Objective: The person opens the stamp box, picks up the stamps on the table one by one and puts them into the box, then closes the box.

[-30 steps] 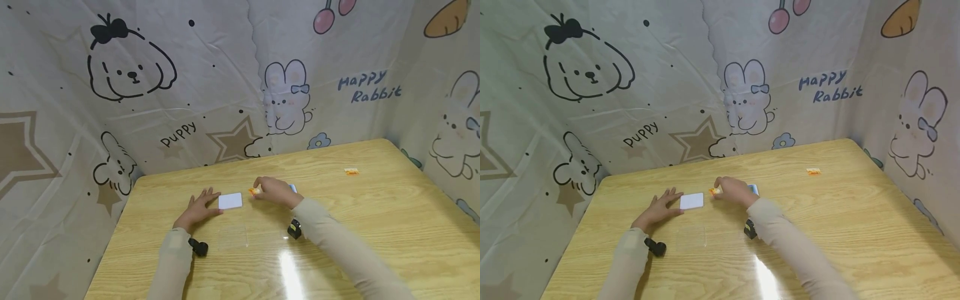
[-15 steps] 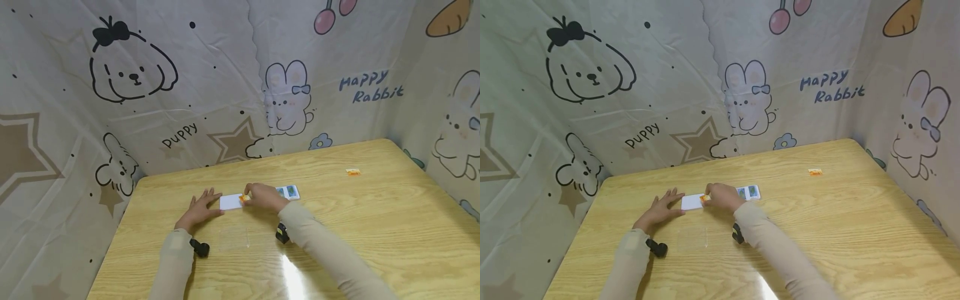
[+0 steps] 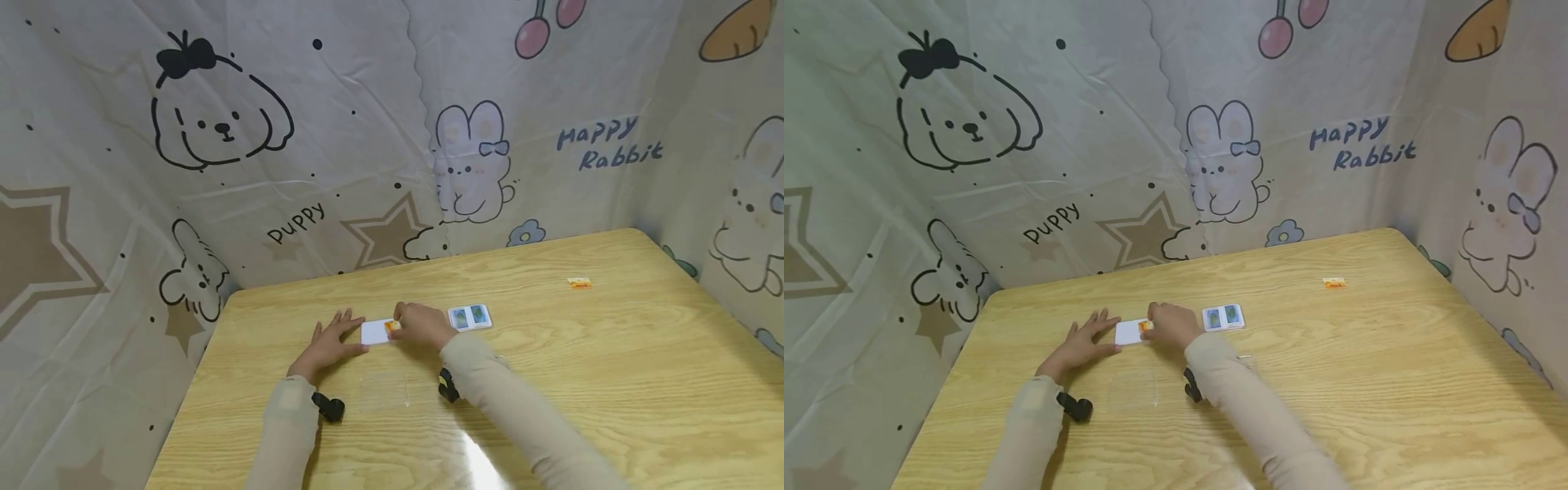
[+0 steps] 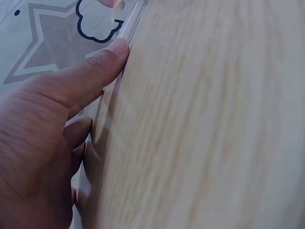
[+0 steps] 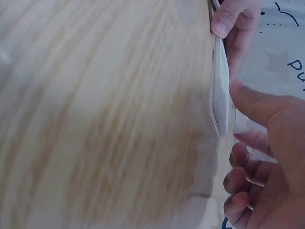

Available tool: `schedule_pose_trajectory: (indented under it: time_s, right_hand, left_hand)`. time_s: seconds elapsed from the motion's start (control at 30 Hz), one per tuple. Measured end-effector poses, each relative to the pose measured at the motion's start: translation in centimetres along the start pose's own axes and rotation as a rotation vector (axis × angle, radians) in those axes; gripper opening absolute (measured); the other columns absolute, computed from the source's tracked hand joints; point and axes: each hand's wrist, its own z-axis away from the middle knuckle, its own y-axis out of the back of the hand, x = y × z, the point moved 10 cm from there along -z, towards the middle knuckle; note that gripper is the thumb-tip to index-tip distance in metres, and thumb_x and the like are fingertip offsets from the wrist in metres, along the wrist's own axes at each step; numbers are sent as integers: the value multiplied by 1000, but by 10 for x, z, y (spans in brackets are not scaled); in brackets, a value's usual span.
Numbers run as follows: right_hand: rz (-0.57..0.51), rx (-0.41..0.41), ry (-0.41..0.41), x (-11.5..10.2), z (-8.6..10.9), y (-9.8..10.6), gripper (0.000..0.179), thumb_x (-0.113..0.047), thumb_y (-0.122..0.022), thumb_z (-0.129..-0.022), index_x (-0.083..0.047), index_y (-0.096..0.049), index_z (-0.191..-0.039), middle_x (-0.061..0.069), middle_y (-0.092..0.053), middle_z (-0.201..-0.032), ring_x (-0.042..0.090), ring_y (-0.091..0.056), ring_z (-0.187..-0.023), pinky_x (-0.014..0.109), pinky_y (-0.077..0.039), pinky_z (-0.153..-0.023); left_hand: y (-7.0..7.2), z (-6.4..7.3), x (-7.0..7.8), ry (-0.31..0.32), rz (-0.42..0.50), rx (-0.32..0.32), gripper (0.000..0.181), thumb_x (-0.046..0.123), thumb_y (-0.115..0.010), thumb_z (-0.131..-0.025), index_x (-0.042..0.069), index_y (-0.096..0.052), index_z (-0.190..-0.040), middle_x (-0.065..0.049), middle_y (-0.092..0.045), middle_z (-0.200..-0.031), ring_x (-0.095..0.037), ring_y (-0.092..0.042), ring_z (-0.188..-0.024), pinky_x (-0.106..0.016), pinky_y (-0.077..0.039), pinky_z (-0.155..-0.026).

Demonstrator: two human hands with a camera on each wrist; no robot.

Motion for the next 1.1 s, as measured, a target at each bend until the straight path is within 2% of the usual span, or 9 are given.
schedule_pose_trajectory:
  time_s: [0.1,0.33,0.73,0.9,1.1]
  right_hand:
    - [-10,8,-15,0,1,-2,43,-44,-69,-87,-10,-61,-113,5,-70,-108,18,-66,-93,39,-56,-77]
    - [-17,14,-41,-4,0,-4,44,-45,-70,-86,-10,-58,-110,5,-68,-98,17,-62,-80,38,-55,-70]
    - [-32,-1,-52,-3,-6,-7,53,-49,-70,-84,-9,-55,-116,7,-70,-101,19,-64,-80,37,-55,-69]
    - [-89,-7,-58,0,-6,-8,41,-41,-63,-92,-9,-56,-117,6,-68,-96,17,-61,-78,36,-52,-68]
    - [-113,1,-71,2,-4,-10,31,-33,-61,-95,-9,-56,-114,9,-69,-106,23,-66,-90,41,-54,-74]
  left_hand:
    - [0,0,2,-4,-2,0,75,50,-68,-85,25,-37,-150,-7,-7,-164,-28,3,-152,-58,15,-117]
    - [0,1,2,-5,-6,11,76,51,-68,-85,26,-38,-150,-6,-7,-164,-28,3,-152,-58,15,-117]
    - [0,-3,-2,-12,-27,15,77,55,-66,-84,29,-35,-150,-6,-6,-164,-28,3,-152,-57,15,-117]
    - [2,0,-2,-10,-14,25,77,53,-67,-84,27,-37,-149,-6,-8,-163,-28,2,-152,-58,15,-117]
    - [1,1,-1,-10,-20,23,75,52,-67,-85,27,-39,-149,-7,-9,-163,-28,1,-152,-58,14,-117]
